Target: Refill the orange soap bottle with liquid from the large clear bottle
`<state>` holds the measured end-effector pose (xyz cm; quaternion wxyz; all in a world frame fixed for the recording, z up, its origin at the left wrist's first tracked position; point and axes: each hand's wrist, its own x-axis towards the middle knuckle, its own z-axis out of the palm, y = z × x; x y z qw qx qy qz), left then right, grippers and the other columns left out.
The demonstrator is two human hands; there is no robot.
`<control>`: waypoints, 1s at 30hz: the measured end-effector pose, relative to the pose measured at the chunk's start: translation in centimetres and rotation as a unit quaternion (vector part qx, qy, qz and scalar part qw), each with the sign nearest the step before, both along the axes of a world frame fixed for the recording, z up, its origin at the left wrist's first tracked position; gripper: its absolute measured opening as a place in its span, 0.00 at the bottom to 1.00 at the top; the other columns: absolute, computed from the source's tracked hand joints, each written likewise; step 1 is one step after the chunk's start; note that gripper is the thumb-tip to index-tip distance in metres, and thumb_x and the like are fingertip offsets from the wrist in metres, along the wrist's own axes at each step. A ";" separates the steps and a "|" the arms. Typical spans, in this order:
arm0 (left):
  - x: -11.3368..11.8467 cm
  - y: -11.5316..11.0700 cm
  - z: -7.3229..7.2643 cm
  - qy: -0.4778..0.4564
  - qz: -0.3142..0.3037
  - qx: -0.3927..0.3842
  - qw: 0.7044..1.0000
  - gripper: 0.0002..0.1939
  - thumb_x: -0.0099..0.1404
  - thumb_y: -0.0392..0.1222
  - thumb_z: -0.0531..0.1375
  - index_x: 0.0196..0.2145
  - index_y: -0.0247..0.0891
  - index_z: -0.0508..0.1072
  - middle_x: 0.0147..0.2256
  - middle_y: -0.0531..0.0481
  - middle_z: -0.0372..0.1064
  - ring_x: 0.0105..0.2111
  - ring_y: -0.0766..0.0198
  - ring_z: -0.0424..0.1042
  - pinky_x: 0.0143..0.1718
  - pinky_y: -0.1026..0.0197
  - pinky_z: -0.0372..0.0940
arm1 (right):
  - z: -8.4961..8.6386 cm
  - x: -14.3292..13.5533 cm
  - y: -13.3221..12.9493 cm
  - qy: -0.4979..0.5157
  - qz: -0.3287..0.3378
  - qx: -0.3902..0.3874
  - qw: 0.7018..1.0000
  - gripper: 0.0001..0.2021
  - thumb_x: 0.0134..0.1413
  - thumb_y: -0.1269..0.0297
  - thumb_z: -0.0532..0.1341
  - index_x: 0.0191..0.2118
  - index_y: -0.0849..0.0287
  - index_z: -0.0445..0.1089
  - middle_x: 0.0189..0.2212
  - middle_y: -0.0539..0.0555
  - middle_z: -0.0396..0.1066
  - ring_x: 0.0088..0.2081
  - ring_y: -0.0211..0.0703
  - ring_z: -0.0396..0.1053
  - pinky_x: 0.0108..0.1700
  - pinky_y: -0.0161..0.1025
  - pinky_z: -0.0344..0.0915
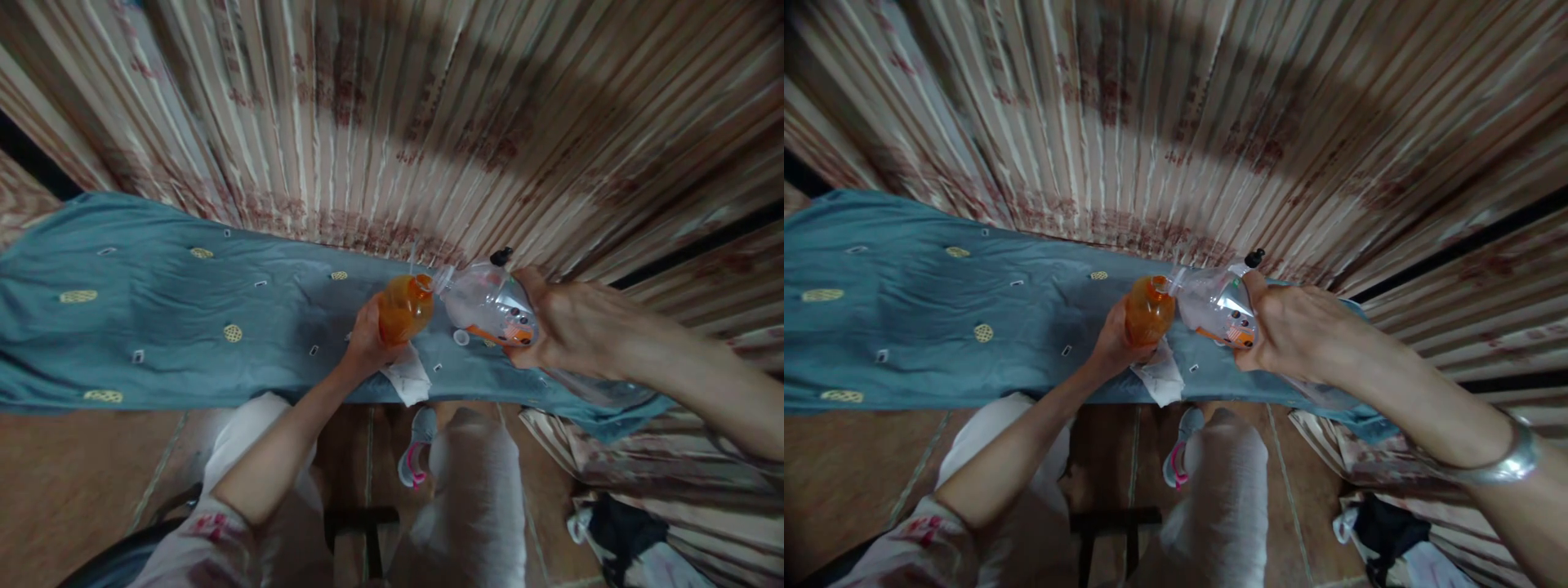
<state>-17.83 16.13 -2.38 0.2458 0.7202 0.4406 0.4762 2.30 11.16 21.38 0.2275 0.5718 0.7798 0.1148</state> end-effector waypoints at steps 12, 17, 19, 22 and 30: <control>0.0 0.0 -0.7 -0.024 0.016 0.000 1.000 0.43 0.46 0.39 0.70 0.57 0.43 0.54 0.52 0.43 0.63 0.55 0.47 0.64 0.54 0.42 0.64 | -0.1 0.3 0.2 0.006 0.011 0.003 1.000 0.32 0.46 0.46 0.58 0.50 0.68 0.59 0.18 0.52 0.66 0.21 0.47 0.66 0.22 0.37 0.47; 0.0 0.0 -0.3 -0.017 0.019 -0.001 1.000 0.42 0.46 0.39 0.69 0.57 0.44 0.54 0.51 0.43 0.63 0.54 0.47 0.65 0.53 0.41 0.65 | -0.3 0.5 0.3 0.022 0.009 -0.001 1.000 0.34 0.45 0.44 0.58 0.50 0.68 0.60 0.18 0.51 0.65 0.21 0.47 0.65 0.22 0.37 0.48; 0.0 0.0 -0.1 -0.018 0.020 -0.005 1.000 0.43 0.46 0.40 0.69 0.57 0.44 0.53 0.52 0.44 0.63 0.53 0.47 0.66 0.53 0.42 0.66 | -0.4 0.7 0.4 0.021 0.018 0.008 1.000 0.34 0.44 0.44 0.58 0.50 0.69 0.60 0.17 0.51 0.65 0.21 0.47 0.65 0.22 0.37 0.48; 0.0 0.0 0.0 -0.023 0.015 -0.006 1.000 0.43 0.47 0.39 0.69 0.58 0.45 0.53 0.51 0.44 0.63 0.53 0.46 0.66 0.54 0.42 0.66 | -0.5 0.8 0.4 0.021 0.027 0.014 0.999 0.32 0.44 0.45 0.58 0.48 0.67 0.61 0.16 0.50 0.64 0.20 0.46 0.65 0.22 0.37 0.47; -0.1 0.2 -0.8 -0.026 0.012 -0.007 1.000 0.45 0.45 0.38 0.70 0.58 0.39 0.54 0.54 0.39 0.62 0.55 0.45 0.63 0.54 0.41 0.64 | -0.1 0.0 0.4 -0.009 -0.004 0.004 1.000 0.28 0.45 0.48 0.58 0.48 0.65 0.59 0.20 0.54 0.69 0.24 0.51 0.70 0.23 0.37 0.48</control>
